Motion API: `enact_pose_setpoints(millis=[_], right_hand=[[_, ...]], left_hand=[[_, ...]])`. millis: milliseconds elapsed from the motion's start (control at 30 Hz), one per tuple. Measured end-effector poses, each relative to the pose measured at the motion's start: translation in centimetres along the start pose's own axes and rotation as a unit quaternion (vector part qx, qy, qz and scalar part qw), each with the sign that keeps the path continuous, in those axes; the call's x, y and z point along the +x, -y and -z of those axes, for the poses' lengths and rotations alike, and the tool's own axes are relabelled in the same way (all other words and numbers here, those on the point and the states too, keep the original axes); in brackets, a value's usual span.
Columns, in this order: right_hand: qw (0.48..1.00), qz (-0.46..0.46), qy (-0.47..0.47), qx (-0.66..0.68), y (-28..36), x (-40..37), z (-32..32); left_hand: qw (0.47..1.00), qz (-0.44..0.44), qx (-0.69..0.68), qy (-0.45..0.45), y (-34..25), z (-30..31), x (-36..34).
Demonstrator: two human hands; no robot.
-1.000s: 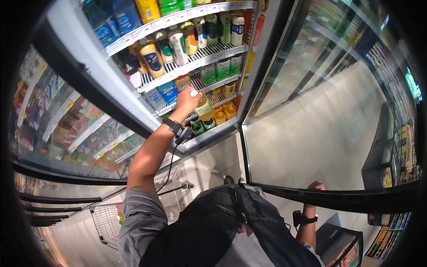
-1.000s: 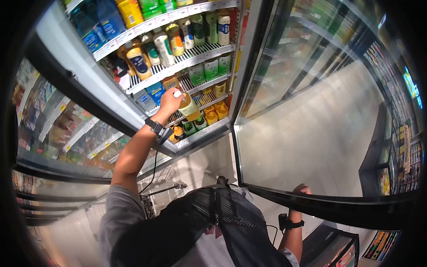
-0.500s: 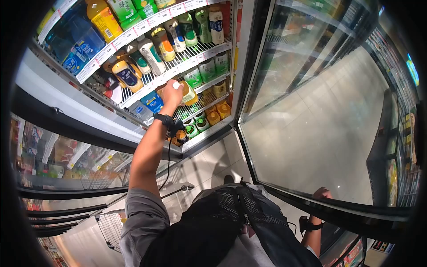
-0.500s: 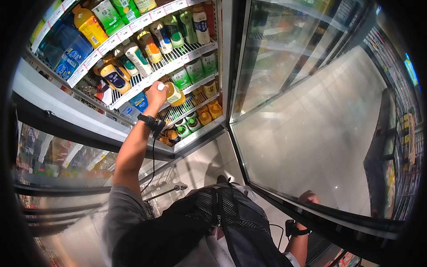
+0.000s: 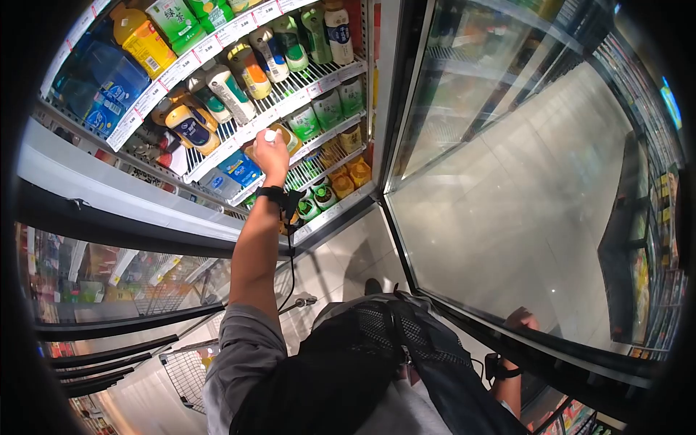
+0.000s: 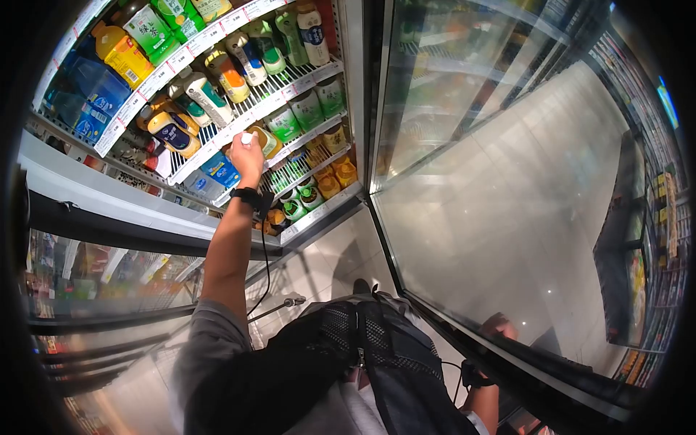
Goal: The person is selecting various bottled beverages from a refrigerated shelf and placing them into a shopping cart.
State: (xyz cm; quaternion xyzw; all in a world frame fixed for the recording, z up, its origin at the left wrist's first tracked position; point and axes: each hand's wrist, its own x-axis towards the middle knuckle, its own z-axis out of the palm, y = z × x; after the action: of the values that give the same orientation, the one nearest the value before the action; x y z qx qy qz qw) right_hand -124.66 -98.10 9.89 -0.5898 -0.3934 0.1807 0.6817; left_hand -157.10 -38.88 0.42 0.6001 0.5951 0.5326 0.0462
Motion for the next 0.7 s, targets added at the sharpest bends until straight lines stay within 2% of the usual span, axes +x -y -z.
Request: enact_pose_setpoints(millis=[67,167,267,333,400,467,500,533,600,700], right_hand=[[1.000,-0.011,0.004,0.011,0.0,-0.3,-0.2],[1.000,-0.013,-0.014,0.001,-1.0,-1.5,0.1],[0.998,0.000,-0.012,0.064,-1.9,-2.2,1.2],[0.996,0.021,0.088,-0.005,-1.7,-1.8,1.8],[0.996,0.008,0.085,0.014,-1.8,-2.0,1.3],[0.998,0.008,0.061,0.012,-1.9,-2.1,1.2],[0.999,-0.002,0.043,-0.006,-1.3,-2.2,0.5],[0.998,0.012,0.067,-0.013,-1.4,-2.2,0.9],[0.998,0.023,0.054,0.000,-0.6,-1.7,-0.2],[0.997,0.042,0.069,0.009,-0.9,-1.5,-0.1]], left_hand=[[1.000,-0.009,0.004,0.007,0.0,-0.4,-0.1],[0.997,-0.070,0.026,0.019,-0.4,-0.5,-0.6],[0.996,-0.068,0.041,0.038,1.0,-1.3,-0.4],[0.997,-0.061,0.040,0.040,1.7,-2.0,-0.2],[0.997,-0.051,0.044,0.042,1.5,-1.8,0.4],[0.994,-0.009,0.048,0.100,1.1,-1.9,1.3],[0.995,-0.027,0.057,0.072,1.4,-2.1,1.3],[0.996,-0.024,0.059,0.070,1.5,-2.0,1.4],[0.985,0.118,0.038,0.116,0.5,-1.3,1.7],[0.988,0.103,0.052,0.102,1.0,-1.9,2.6]])
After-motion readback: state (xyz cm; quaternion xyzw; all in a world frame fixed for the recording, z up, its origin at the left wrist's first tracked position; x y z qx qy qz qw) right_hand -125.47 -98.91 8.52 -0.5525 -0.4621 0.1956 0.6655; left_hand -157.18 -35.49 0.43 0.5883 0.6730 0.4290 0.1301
